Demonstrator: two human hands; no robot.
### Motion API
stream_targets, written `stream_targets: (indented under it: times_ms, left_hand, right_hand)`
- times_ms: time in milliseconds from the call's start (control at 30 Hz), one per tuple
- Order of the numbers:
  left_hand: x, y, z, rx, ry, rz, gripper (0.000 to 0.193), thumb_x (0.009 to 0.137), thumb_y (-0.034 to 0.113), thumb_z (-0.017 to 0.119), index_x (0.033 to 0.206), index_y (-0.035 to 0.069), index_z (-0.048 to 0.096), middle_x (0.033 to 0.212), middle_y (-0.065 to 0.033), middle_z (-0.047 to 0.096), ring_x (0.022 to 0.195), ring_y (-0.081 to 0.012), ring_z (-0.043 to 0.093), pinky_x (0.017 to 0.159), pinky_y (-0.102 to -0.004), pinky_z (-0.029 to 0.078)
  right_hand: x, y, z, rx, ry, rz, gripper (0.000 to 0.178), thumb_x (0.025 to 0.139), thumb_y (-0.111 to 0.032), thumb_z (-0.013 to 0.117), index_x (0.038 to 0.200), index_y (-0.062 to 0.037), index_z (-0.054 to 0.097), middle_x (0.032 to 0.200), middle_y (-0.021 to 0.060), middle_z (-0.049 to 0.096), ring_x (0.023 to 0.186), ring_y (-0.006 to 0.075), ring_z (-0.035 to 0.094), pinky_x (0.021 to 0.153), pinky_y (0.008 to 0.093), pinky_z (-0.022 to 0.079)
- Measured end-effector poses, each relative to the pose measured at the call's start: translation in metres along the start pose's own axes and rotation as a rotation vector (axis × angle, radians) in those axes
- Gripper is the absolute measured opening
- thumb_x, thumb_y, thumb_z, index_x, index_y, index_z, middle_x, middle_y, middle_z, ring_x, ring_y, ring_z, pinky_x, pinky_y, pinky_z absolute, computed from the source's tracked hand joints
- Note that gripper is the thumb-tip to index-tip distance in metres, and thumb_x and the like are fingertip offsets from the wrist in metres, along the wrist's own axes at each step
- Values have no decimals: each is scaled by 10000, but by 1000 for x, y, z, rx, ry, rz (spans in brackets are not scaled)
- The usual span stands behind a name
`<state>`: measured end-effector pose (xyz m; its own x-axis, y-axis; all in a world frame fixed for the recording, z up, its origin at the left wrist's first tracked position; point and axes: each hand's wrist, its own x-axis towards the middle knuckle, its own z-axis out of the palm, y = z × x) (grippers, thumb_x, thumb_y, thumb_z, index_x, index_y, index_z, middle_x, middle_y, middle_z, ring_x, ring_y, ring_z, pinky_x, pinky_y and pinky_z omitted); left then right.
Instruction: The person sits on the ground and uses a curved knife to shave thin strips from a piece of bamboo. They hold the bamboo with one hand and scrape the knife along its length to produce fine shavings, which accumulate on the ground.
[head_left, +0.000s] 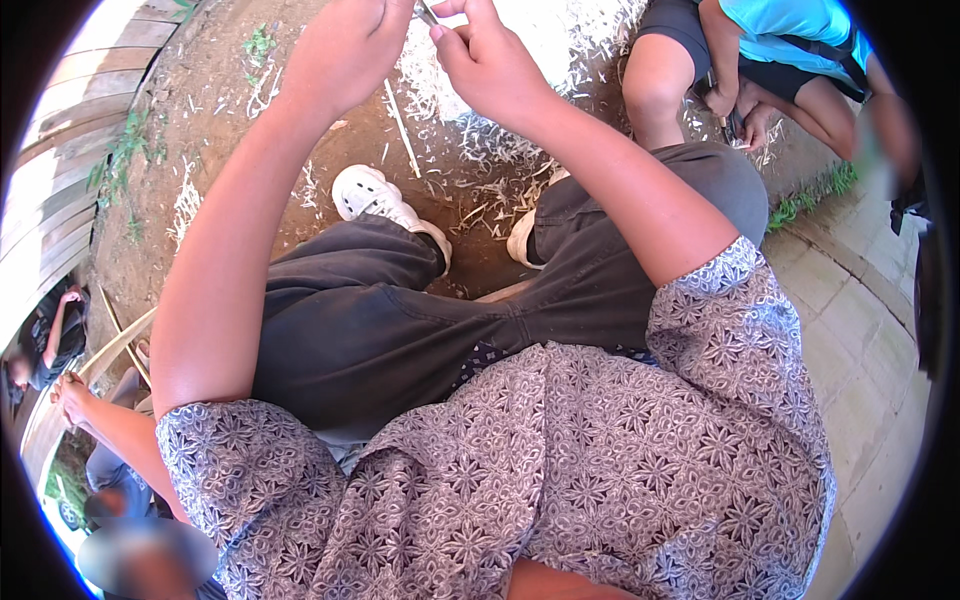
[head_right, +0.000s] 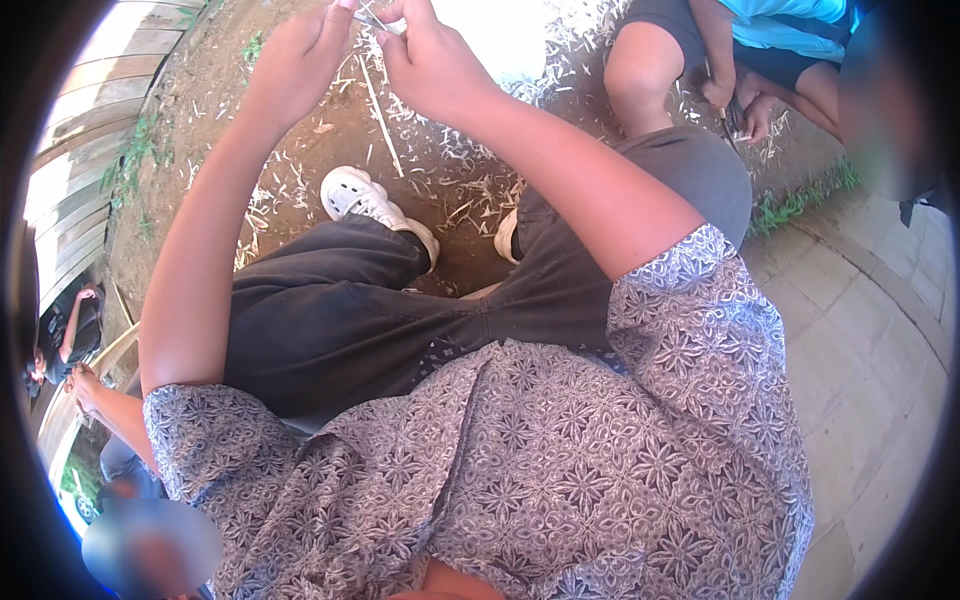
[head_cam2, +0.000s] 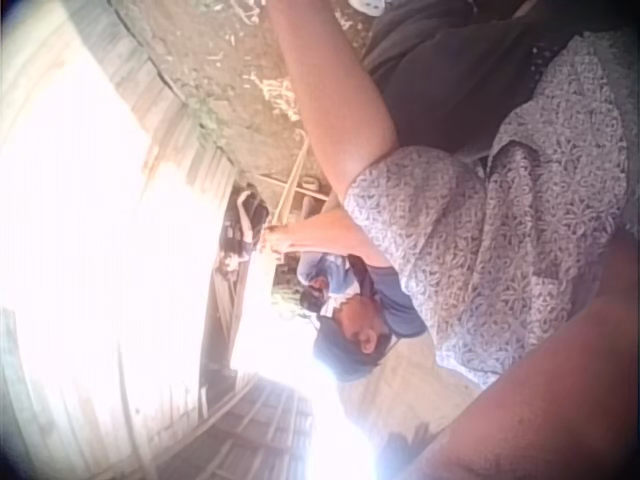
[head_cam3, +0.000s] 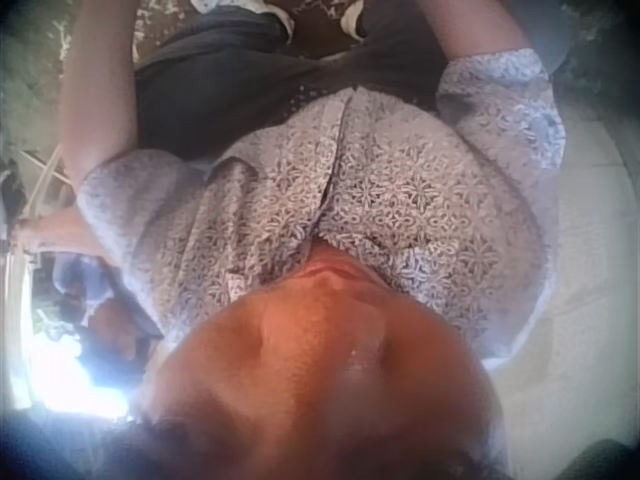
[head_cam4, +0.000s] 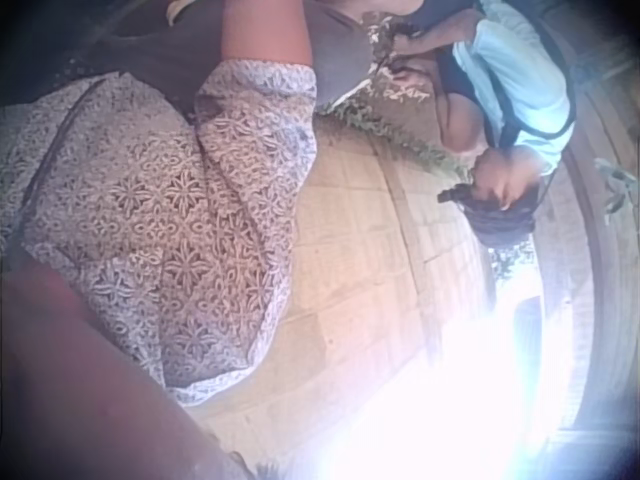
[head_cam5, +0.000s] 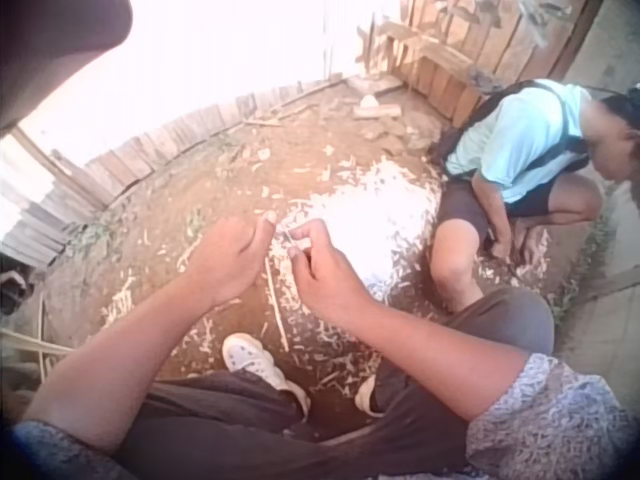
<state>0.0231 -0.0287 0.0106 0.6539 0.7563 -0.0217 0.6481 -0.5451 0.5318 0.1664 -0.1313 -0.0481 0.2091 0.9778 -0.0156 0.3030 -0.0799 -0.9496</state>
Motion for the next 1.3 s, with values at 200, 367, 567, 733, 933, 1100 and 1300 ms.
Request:
stream_targets:
  times_ms: [200,367,567,733,933,1100,1300]
  left_hand:
    - [7,1,3,84,-15,79,499,1065,295,415,820,-88,621,822,-344,627,818,-531,627,730,-579,468]
    - [2,0,1,103,24,105,513,1065,295,409,789,-81,622,797,-335,631,776,-525,627,712,-593,464]
    - [3,2,7,158,42,110,524,1064,307,418,774,-71,635,750,-339,615,728,-530,617,677,-604,453]
    - [7,-7,10,164,37,94,540,1067,318,414,768,-69,644,736,-342,603,725,-526,619,683,-604,453]
    - [5,-1,9,141,38,73,567,1076,325,401,751,-76,635,746,-344,607,738,-531,620,695,-605,459]
    - [4,10,10,97,38,91,566,1080,320,393,761,-79,638,757,-345,612,754,-534,620,712,-604,463]
    - [8,2,15,99,72,146,567,1072,317,403,743,-86,629,749,-350,607,738,-538,616,705,-607,461]
  right_hand:
    - [-20,87,-14,-362,-102,310,303,1028,-218,526,1268,-46,459,833,192,664,781,336,669,745,463,510]
    - [-13,34,-17,-50,55,266,279,1048,-243,515,1253,-58,472,686,106,600,621,262,594,670,431,484]
    - [-4,-1,-6,-34,81,-51,163,1039,-140,525,1154,-42,464,772,211,603,704,348,625,668,455,480]
    - [-25,55,-12,-350,-153,311,279,1030,-220,520,1247,-43,510,852,219,689,806,354,696,765,466,518]
    - [-19,51,-24,-156,5,268,275,1038,-261,536,1208,-46,525,751,196,683,704,362,686,710,457,518]
    - [-9,20,-10,-102,36,40,212,1048,-204,542,1193,-58,494,733,133,609,621,216,571,601,375,454]
    - [-29,95,-21,-343,-150,346,242,1044,-246,542,1224,-87,509,719,101,610,639,218,579,636,396,465]
